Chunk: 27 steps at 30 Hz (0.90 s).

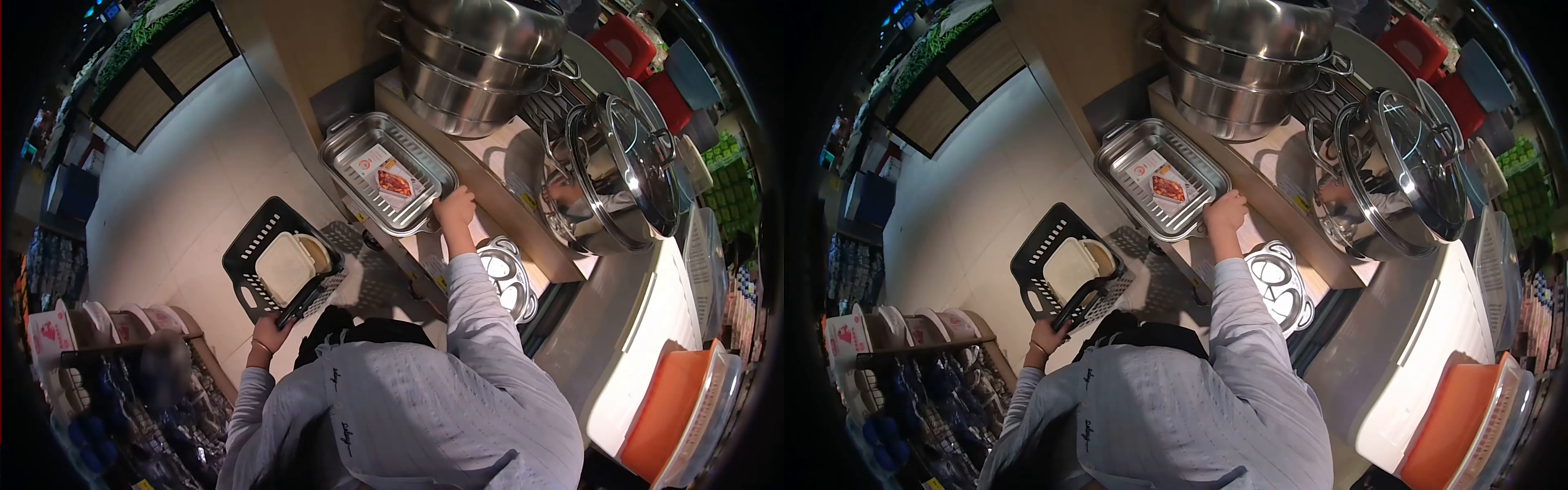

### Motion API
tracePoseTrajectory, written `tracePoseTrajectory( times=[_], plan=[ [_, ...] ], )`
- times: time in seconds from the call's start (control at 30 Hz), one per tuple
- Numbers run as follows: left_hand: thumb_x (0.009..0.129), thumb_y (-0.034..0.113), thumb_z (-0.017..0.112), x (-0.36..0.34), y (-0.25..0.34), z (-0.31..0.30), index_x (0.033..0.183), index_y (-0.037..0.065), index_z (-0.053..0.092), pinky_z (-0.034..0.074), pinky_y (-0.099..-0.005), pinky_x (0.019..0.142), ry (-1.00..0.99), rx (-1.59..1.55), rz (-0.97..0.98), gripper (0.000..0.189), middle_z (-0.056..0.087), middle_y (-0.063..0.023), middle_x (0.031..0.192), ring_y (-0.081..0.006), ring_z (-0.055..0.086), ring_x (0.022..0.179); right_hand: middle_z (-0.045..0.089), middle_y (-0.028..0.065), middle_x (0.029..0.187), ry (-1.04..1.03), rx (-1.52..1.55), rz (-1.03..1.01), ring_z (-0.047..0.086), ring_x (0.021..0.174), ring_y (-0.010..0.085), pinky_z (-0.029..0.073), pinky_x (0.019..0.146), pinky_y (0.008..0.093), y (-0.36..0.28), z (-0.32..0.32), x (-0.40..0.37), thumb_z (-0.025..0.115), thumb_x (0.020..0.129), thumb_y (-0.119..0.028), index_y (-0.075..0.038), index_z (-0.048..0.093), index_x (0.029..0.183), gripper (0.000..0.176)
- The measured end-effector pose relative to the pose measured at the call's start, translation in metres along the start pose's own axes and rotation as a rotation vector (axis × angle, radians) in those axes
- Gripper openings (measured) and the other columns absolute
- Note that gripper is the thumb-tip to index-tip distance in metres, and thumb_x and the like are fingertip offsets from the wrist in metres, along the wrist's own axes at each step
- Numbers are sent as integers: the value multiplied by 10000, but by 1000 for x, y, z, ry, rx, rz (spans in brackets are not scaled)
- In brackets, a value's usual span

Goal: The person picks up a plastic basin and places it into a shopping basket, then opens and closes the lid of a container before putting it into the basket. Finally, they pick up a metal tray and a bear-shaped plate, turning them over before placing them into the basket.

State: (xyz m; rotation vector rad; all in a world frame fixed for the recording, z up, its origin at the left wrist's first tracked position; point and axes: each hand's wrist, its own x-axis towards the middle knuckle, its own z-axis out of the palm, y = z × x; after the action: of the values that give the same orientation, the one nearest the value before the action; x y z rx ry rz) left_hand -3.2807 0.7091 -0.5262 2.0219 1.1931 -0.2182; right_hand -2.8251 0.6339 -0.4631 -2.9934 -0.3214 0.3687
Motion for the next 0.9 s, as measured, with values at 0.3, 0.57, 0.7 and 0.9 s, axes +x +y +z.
tracePoseTrajectory(
  times=[0.3,0.57,0.7,0.9],
  plan=[
    [725,372,608,26,-2,-34,785,10,620,455,-401,590,27,-61,33,367,577,-205,650,-358,572,649,447,238,1086,55,29,21,508,959,401,448,808,414,2,9,1,617,725,-299,-3,424,1064,490],
    [706,398,629,44,-12,-56,802,-4,612,460,-387,600,15,-88,94,414,585,-203,669,-347,580,657,444,210,1108,70,30,130,488,985,393,445,816,414,-5,7,-4,625,713,-260,-20,449,1095,484],
    [691,419,642,56,-23,-64,797,4,604,462,-388,613,-59,-79,110,430,591,-199,682,-353,578,672,450,208,1100,100,12,129,488,980,397,442,813,421,-9,4,-6,624,718,-272,-18,445,1096,489],
    [696,439,636,71,-40,-65,792,-6,575,454,-402,630,-80,-98,227,459,579,-191,695,-354,571,683,456,207,1101,97,-45,188,493,971,399,436,818,417,-15,0,-10,621,725,-282,-20,439,1091,486]
  ],
)
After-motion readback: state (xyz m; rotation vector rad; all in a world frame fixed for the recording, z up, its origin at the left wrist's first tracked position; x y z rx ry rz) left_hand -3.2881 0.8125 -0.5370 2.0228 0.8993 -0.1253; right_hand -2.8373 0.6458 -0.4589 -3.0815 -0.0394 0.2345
